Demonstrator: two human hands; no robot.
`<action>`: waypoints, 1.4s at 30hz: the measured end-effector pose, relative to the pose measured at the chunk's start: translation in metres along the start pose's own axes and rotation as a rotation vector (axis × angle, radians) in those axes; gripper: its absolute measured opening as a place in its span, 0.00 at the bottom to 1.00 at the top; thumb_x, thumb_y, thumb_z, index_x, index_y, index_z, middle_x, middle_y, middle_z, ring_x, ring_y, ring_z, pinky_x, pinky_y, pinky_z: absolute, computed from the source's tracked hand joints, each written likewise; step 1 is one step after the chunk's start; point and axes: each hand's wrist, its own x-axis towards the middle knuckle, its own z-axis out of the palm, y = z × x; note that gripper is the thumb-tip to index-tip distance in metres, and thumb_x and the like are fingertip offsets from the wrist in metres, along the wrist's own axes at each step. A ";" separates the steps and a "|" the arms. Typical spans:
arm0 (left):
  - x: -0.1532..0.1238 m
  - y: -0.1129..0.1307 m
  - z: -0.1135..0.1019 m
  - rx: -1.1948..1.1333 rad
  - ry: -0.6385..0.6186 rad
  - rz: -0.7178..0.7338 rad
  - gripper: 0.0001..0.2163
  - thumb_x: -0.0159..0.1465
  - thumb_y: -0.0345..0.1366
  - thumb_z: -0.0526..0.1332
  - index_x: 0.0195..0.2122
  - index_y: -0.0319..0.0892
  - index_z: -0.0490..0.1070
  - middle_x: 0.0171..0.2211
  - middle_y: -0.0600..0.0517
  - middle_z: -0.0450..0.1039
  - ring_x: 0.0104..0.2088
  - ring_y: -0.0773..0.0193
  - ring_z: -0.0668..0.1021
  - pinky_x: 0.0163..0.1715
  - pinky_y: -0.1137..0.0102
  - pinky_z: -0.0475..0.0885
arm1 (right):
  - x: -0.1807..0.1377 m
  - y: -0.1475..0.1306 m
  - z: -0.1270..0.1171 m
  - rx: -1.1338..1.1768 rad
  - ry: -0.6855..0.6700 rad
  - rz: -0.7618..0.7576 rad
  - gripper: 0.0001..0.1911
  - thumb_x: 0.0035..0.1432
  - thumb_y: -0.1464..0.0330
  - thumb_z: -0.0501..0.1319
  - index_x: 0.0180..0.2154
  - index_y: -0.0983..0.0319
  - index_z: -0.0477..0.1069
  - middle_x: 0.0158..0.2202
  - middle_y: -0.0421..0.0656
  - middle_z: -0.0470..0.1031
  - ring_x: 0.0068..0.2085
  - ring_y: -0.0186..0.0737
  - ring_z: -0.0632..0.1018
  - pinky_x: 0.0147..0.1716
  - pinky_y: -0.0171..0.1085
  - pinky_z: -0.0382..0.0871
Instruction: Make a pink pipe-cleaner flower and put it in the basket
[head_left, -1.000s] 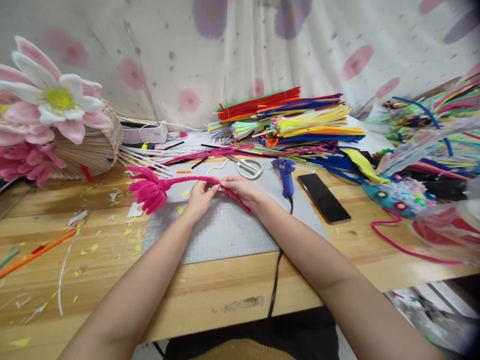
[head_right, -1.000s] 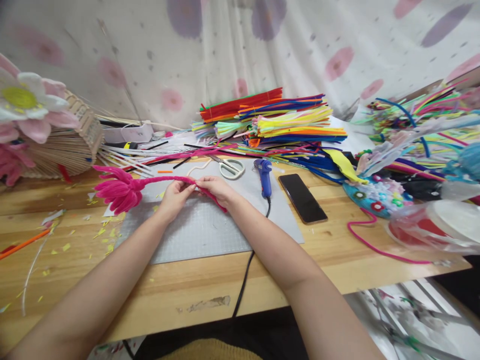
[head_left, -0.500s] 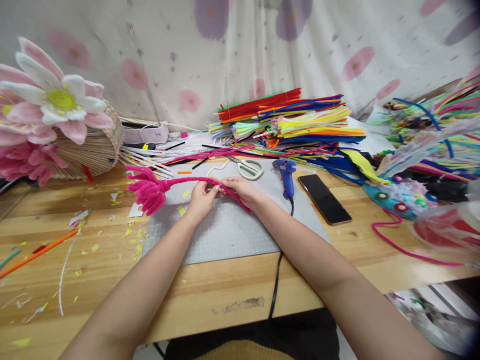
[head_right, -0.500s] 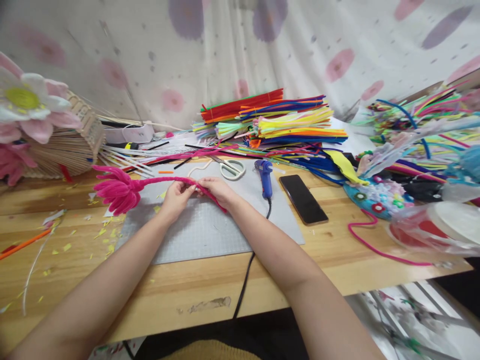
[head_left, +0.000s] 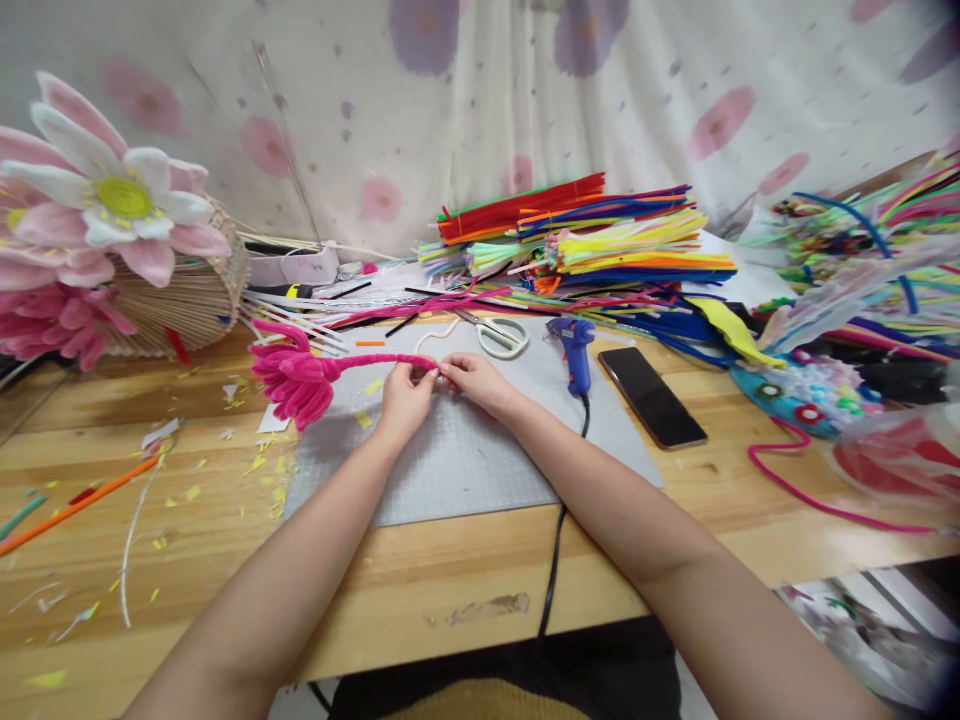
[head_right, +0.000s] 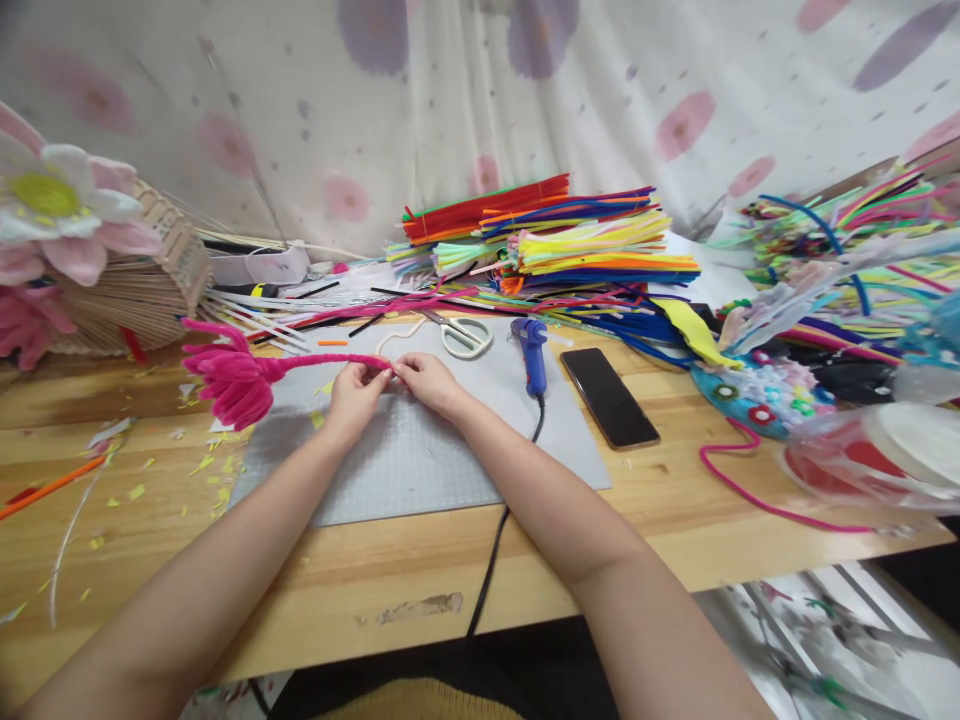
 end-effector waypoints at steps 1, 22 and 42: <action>0.000 0.001 -0.001 -0.018 -0.029 -0.008 0.09 0.50 0.34 0.62 0.32 0.38 0.69 0.29 0.50 0.73 0.30 0.65 0.74 0.31 0.69 0.70 | 0.000 -0.001 0.000 -0.014 0.012 0.009 0.09 0.53 0.71 0.56 0.22 0.64 0.64 0.17 0.33 0.62 0.18 0.24 0.61 0.20 0.28 0.54; -0.003 0.013 -0.005 -0.104 -0.165 -0.068 0.12 0.47 0.36 0.66 0.31 0.37 0.71 0.30 0.50 0.73 0.30 0.66 0.75 0.27 0.72 0.73 | -0.006 -0.015 -0.012 0.385 -0.142 0.290 0.06 0.53 0.75 0.57 0.25 0.66 0.64 0.15 0.32 0.62 0.14 0.19 0.55 0.11 0.23 0.41; -0.005 0.019 -0.003 -0.157 -0.160 -0.086 0.15 0.44 0.38 0.69 0.30 0.36 0.72 0.28 0.50 0.74 0.29 0.65 0.76 0.29 0.69 0.74 | -0.005 -0.013 -0.014 0.443 -0.192 0.287 0.08 0.50 0.74 0.61 0.25 0.66 0.62 0.15 0.32 0.62 0.14 0.18 0.53 0.11 0.23 0.38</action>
